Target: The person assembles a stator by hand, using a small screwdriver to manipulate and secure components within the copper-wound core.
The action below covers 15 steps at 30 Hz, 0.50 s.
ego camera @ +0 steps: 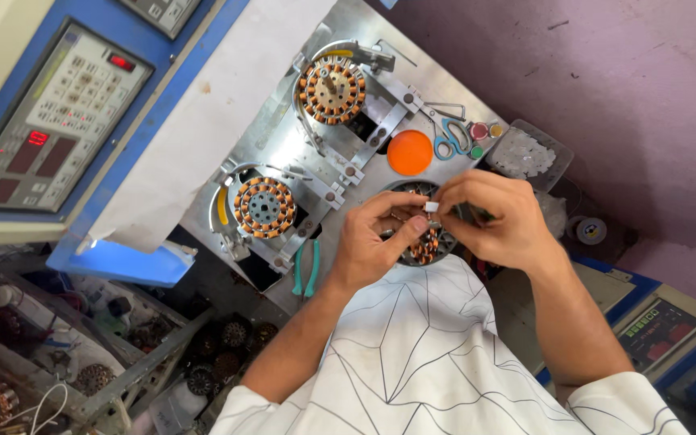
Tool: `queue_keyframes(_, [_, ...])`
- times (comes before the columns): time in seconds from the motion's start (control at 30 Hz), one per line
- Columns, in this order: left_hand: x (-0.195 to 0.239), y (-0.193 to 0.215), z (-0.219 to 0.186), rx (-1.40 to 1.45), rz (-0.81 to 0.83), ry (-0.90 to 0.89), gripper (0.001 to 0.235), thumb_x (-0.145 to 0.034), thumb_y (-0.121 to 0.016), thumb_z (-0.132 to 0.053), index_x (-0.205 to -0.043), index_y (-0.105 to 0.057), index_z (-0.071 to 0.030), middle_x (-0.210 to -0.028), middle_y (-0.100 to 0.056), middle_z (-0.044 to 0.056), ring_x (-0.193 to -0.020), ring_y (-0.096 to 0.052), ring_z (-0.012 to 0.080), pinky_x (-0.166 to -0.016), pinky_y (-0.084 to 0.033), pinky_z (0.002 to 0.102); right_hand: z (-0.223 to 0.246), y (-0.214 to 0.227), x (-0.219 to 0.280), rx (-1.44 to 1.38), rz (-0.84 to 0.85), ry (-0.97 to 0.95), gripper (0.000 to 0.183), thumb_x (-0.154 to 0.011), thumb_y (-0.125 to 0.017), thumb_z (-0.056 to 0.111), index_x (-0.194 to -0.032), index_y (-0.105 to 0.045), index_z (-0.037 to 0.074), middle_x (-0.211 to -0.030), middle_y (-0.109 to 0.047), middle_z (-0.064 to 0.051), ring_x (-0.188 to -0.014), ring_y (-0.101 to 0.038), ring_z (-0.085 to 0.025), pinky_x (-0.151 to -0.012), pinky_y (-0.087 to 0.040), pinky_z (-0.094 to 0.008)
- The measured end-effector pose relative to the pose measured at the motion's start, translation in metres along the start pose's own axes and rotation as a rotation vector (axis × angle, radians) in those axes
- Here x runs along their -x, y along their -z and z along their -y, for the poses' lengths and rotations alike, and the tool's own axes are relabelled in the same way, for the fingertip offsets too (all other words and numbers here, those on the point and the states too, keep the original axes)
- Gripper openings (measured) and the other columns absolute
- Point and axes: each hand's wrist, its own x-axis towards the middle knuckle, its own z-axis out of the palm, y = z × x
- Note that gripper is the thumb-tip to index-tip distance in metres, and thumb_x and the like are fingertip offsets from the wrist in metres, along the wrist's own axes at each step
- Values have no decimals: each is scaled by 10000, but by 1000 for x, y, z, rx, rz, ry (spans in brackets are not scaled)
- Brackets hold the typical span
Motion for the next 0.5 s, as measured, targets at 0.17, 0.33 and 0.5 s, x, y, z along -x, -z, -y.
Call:
queue_keyframes(0.17, [32,-11,-1,-277,-18,-226,128,-929,-770,-52,-1047,-736,-16,-1020,-730,66,-848,-715,117,-738,-597,251,50,-12,37,96,-89,-13,221,-766,-808,-32,-938,-689,38,-949,-727,-59,-814,-700,-121,-683,-549,-267])
queue_keyframes(0.33, [59,-17,10,-272,-59,-376,108,-898,-759,-7,-995,-718,-34,-1044,-709,88,-890,-723,160,-787,-607,272,58,-34,75,-73,-201,-183,222,-772,-829,-59,-950,-724,24,-933,-736,-66,-728,-648,-132,-619,-483,-249])
queue_keyframes(0.5, [81,-21,24,-298,-45,-393,107,-864,-727,23,-959,-713,-24,-942,-709,81,-816,-735,159,-752,-602,266,57,-51,102,-146,-163,-224,177,-835,-721,-107,-960,-682,12,-894,-714,-63,-808,-682,-127,-728,-532,-242])
